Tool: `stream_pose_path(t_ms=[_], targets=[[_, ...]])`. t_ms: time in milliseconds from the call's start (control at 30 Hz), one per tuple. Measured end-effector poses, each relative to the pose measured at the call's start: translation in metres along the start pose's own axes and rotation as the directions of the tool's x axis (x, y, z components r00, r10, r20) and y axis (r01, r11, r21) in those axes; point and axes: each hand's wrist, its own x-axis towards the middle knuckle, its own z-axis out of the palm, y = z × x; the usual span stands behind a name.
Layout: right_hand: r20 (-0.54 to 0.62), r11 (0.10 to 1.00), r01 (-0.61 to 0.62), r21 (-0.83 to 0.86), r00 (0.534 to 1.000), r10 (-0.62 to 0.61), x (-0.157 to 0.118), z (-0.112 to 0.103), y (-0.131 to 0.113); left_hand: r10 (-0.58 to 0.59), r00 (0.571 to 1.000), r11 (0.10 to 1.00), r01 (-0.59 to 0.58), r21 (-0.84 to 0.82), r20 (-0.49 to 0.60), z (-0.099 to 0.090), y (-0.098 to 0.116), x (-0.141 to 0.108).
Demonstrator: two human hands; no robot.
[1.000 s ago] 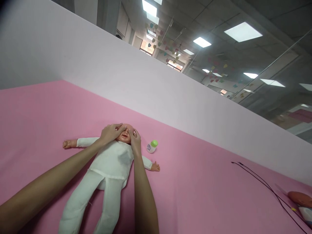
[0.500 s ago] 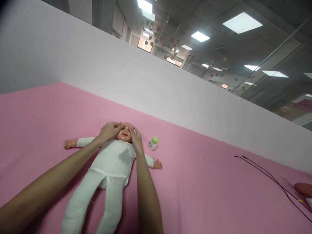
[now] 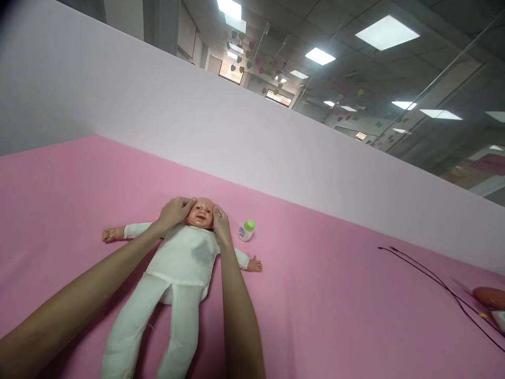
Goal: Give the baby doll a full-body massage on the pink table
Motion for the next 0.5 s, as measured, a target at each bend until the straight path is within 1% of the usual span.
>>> stream_pose_path(t_ms=[100, 167, 333, 500], targets=[[0.058, 0.997, -0.073, 0.024, 0.996, 0.072, -0.003, -0.003, -0.008, 0.005, 1.0, 0.999, -0.003, -0.053, 0.031, -0.002, -0.001, 0.0], [0.076, 0.995, -0.092, 0.031, 0.993, 0.09, -0.005, -0.003, -0.012, 0.016, 0.999, 0.997, -0.013, -0.079, 0.035, -0.002, -0.002, 0.0], [0.039, 0.998, -0.059, 0.035, 0.998, 0.057, -0.004, -0.002, -0.011, 0.003, 1.0, 0.998, -0.002, -0.061, 0.015, 0.002, -0.004, 0.002], [0.045, 1.0, -0.001, 0.018, 0.999, 0.0, 0.0, -0.002, -0.004, 0.012, 1.0, 1.0, -0.012, -0.027, -0.005, 0.004, -0.006, 0.003]])
